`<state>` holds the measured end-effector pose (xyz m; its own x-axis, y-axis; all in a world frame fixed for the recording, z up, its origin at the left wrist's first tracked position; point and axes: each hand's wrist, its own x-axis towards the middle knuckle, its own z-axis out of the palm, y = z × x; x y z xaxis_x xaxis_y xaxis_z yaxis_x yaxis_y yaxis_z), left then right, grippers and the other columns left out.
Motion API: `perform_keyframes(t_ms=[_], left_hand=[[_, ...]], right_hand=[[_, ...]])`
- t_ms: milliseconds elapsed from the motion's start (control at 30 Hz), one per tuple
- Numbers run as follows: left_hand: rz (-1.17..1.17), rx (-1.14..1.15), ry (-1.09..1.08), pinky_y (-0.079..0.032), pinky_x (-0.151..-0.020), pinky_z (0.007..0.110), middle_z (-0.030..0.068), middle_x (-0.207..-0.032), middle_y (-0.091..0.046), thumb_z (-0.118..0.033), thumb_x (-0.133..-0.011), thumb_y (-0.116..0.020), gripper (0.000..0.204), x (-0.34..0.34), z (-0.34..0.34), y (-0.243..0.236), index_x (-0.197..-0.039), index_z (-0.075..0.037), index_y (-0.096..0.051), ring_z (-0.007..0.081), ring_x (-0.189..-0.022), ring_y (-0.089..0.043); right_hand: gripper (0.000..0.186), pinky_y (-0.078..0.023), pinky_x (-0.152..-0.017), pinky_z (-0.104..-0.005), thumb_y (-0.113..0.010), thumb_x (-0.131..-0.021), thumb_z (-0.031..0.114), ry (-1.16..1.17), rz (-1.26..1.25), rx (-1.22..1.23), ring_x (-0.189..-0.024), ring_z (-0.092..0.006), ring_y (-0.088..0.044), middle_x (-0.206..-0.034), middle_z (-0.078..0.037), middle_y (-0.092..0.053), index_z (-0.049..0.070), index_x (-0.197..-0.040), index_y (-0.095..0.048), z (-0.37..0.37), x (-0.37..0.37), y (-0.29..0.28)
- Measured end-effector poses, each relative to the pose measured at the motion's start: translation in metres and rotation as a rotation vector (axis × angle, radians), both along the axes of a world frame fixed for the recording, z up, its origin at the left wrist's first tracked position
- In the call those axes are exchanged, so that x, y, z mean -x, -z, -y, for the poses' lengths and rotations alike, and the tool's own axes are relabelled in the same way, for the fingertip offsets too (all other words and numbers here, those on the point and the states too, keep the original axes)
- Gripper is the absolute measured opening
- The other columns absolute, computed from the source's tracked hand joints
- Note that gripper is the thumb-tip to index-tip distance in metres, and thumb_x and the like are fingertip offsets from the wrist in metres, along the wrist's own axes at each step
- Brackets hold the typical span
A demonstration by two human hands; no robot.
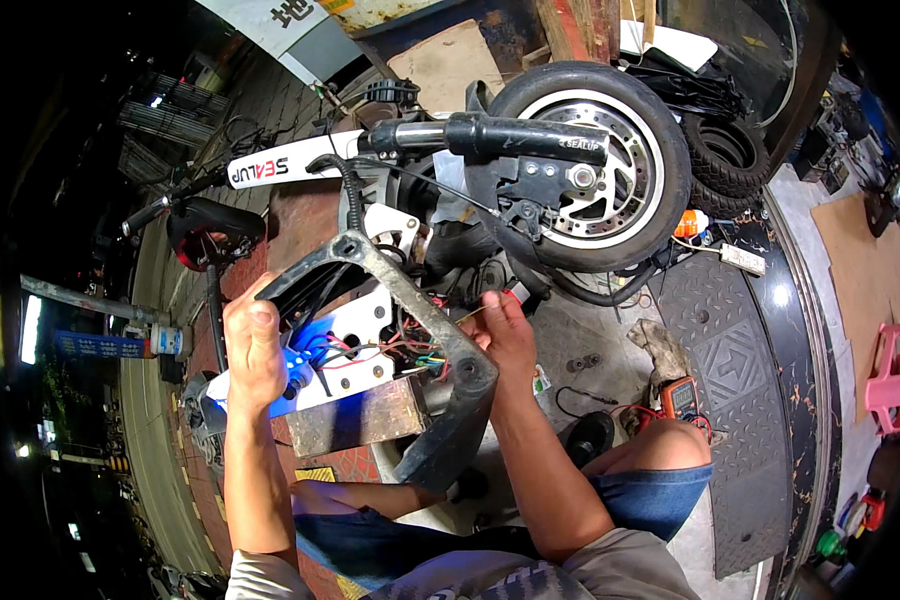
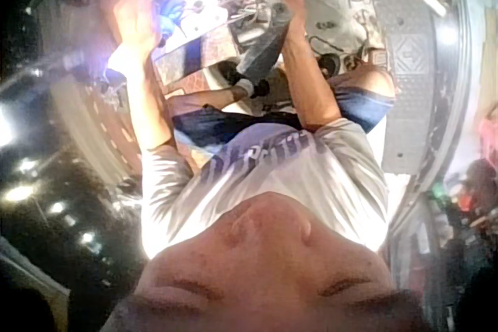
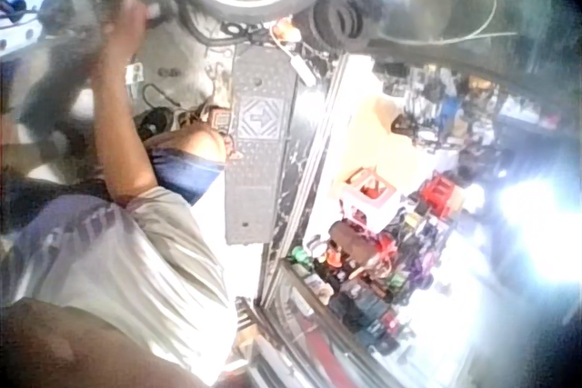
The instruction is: The person uses a screwdriver to remove screws from the side panel of an electric scooter, lifts the plastic housing to reveal the wiring, and disconnects several electrical connectors by hand.
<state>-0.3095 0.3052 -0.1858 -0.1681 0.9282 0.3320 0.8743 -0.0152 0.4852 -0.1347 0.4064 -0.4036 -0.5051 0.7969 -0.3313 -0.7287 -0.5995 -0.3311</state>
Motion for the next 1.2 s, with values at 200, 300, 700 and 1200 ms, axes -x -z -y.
perform_keyframes(t_ms=[200,300,700,1200], left_hand=[[0.017,0.006,0.013,-0.052,-0.077,0.037,0.0176,-0.094,-0.071,-0.054,-0.108,-0.041,0.068,-0.005,-0.003,-0.004,-0.122,0.007,-0.07,0.0282,-0.084,-0.069],[0.028,0.029,-0.024,-0.051,-0.075,0.037,0.016,-0.089,-0.07,-0.054,-0.108,-0.041,0.068,-0.006,0.0,-0.007,-0.123,0.006,-0.07,0.0271,-0.079,-0.067],[0.093,0.004,-0.05,-0.052,-0.081,0.035,0.0167,-0.098,-0.072,-0.048,-0.11,-0.038,0.067,-0.003,0.003,0.005,-0.115,0.011,-0.069,0.0236,-0.087,-0.068],[0.347,-0.053,-0.343,-0.042,-0.061,0.025,0.0023,-0.077,-0.065,-0.061,-0.107,-0.041,0.064,-0.003,-0.001,0.015,-0.1,-0.002,-0.065,0.0093,-0.065,-0.055]], right_hand=[[0.042,-0.051,-0.055,-0.0252,-0.058,-0.106,0.045,-0.054,-0.01,-0.009,-0.066,-0.0113,-0.063,-0.079,-0.006,-0.066,0.004,-0.112,-0.061,-0.006,-0.002,0.013],[0.045,-0.051,-0.062,-0.023,-0.056,-0.107,0.044,-0.034,-0.026,-0.123,-0.077,-0.0113,-0.066,-0.091,-0.01,-0.069,0.004,-0.128,-0.057,-0.004,-0.006,0.0],[0.03,-0.055,-0.077,-0.0283,-0.06,-0.099,0.011,0.101,-0.001,-0.3,-0.095,-0.0151,-0.069,-0.123,-0.015,-0.071,0.007,-0.128,-0.059,-0.002,-0.037,-0.04],[0.047,-0.056,-0.091,-0.0361,-0.059,-0.092,-0.001,0.053,-0.101,-0.389,-0.11,-0.0211,-0.067,-0.124,-0.018,-0.069,0.0,-0.138,-0.057,-0.013,-0.051,-0.026]])
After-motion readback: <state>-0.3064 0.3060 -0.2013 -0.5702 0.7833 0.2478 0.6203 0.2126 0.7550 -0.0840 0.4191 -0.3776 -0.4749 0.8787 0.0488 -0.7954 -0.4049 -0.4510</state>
